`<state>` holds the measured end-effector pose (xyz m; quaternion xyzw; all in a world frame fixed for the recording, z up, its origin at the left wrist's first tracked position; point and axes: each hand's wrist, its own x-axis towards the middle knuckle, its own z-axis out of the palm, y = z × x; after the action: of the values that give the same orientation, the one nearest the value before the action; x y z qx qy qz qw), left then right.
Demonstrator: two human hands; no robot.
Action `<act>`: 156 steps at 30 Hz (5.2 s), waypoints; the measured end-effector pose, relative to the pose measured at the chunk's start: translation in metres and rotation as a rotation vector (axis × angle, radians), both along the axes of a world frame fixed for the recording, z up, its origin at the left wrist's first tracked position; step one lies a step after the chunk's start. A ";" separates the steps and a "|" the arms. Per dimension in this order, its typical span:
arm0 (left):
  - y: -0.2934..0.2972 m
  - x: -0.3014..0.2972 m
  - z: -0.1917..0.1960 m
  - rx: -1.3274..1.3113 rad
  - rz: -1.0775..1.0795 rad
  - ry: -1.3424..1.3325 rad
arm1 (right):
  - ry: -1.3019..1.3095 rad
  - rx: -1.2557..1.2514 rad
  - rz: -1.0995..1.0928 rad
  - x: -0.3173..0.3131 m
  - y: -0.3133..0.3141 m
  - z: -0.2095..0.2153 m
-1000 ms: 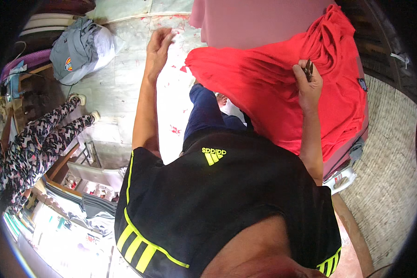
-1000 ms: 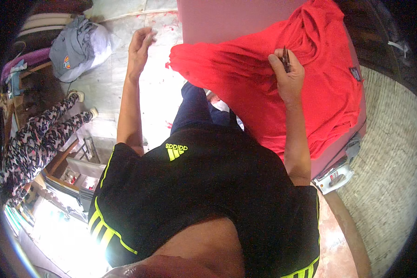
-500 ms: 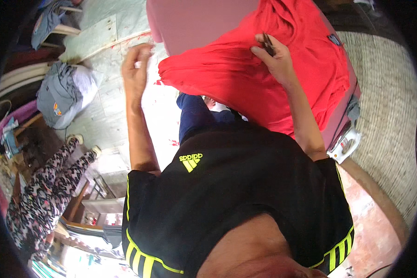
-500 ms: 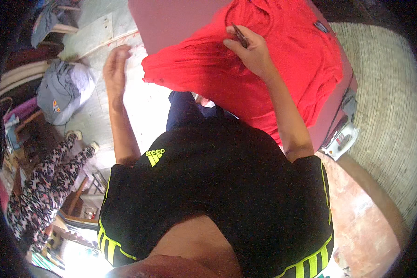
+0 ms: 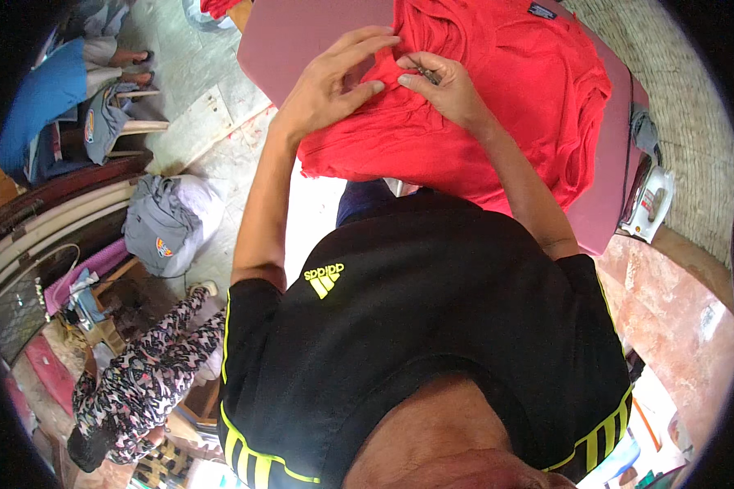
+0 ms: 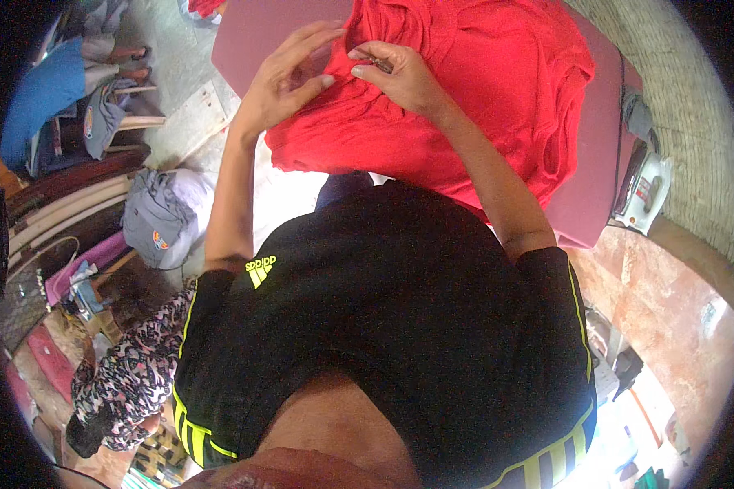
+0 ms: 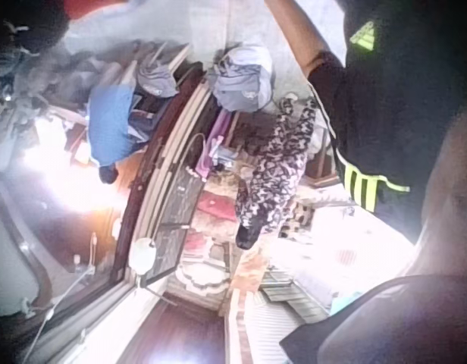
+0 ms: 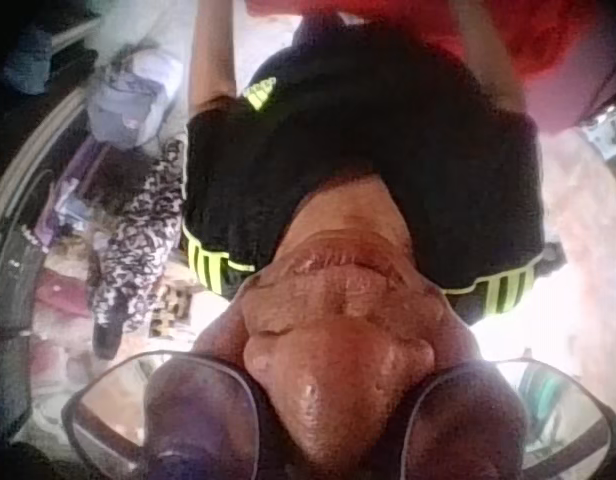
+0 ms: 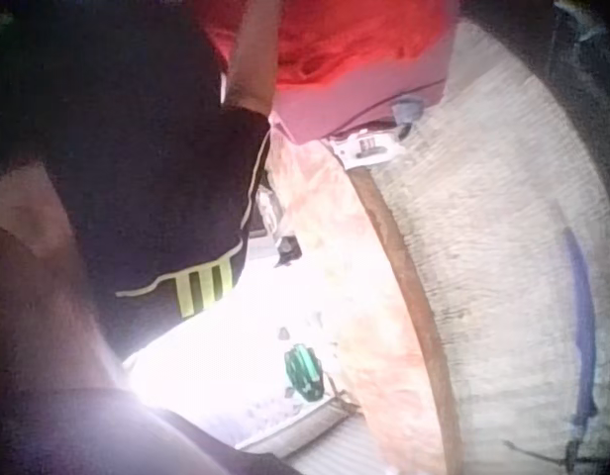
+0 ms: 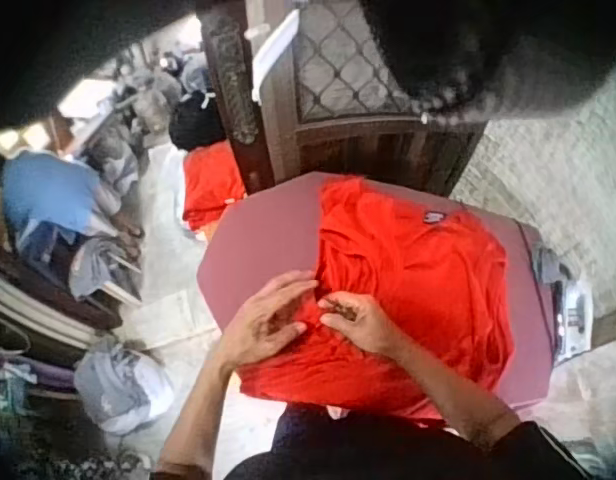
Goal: The person uses a small blade to trim loose threads and fabric tags from a red t-shirt laid out on a pink ironing board. They repeatedly adjust the garment and use the blade to cut away excess material from the seams and collar area.
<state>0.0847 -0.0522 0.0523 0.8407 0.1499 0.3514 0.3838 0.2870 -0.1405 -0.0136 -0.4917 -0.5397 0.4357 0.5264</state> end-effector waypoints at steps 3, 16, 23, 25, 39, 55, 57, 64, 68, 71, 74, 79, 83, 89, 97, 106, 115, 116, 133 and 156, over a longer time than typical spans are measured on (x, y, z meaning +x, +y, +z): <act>0.025 0.029 -0.005 0.197 -0.217 0.162 | -0.087 0.086 -0.054 0.005 -0.009 0.005; 0.008 0.042 -0.074 0.168 0.201 0.145 | -0.847 0.348 -0.217 0.018 -0.033 0.007; -0.002 0.052 -0.088 0.072 0.281 0.045 | -0.885 0.282 -0.161 0.023 -0.041 0.003; -0.002 0.055 -0.087 0.068 0.274 0.017 | -0.867 0.290 -0.157 0.026 -0.041 0.004; -0.014 0.063 -0.089 -0.127 0.286 -0.076 | -0.514 0.066 -0.155 0.019 -0.016 0.015; 0.006 0.033 -0.081 -0.015 0.216 -0.072 | -0.308 -0.066 -0.111 0.000 -0.007 0.032; 0.006 0.033 -0.077 -0.038 0.196 -0.058 | -0.406 -0.019 -0.149 -0.007 -0.007 0.029; 0.007 0.031 -0.077 -0.037 0.178 -0.034 | -0.498 0.115 -0.157 -0.011 -0.003 0.019; 0.012 0.029 -0.077 -0.010 0.154 -0.073 | -0.421 0.043 -0.157 -0.012 -0.002 0.020; 0.011 0.026 -0.075 -0.180 0.116 -0.056 | -0.416 0.060 -0.154 -0.010 -0.003 0.017; 0.017 0.025 -0.075 -0.344 0.116 -0.104 | -0.410 0.085 -0.161 -0.012 0.000 0.016; 0.047 0.009 -0.064 -0.413 0.349 0.012 | -0.392 0.058 -0.168 -0.017 0.003 0.017; 0.150 -0.130 -0.063 -0.089 0.854 0.052 | -0.389 0.086 -0.173 -0.016 0.001 0.015; 0.136 -0.114 -0.023 0.610 0.705 0.371 | -0.362 0.041 -0.188 -0.018 0.002 0.015; 0.088 -0.048 -0.090 0.466 0.439 0.308 | -0.382 0.004 -0.170 -0.018 0.001 0.016; 0.072 -0.074 -0.034 0.353 0.489 0.395 | -0.372 0.063 -0.125 -0.014 0.002 0.018; 0.066 -0.021 -0.039 -0.140 0.072 0.048 | -0.237 -0.099 -0.109 -0.009 0.002 0.021; 0.058 -0.011 -0.036 -0.241 -0.040 0.096 | -0.160 -0.159 -0.092 -0.008 0.002 0.023; 0.045 0.015 -0.056 -0.584 -0.290 0.230 | -0.666 0.098 -0.008 -0.008 0.026 0.045; 0.046 0.047 -0.054 -0.483 -0.411 0.340 | -0.744 0.061 0.473 0.068 0.035 0.068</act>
<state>0.1318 -0.0061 -0.0012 0.7848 0.1180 0.0766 0.6035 0.3553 -0.1056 0.0541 -0.4621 -0.8029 0.3213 0.1963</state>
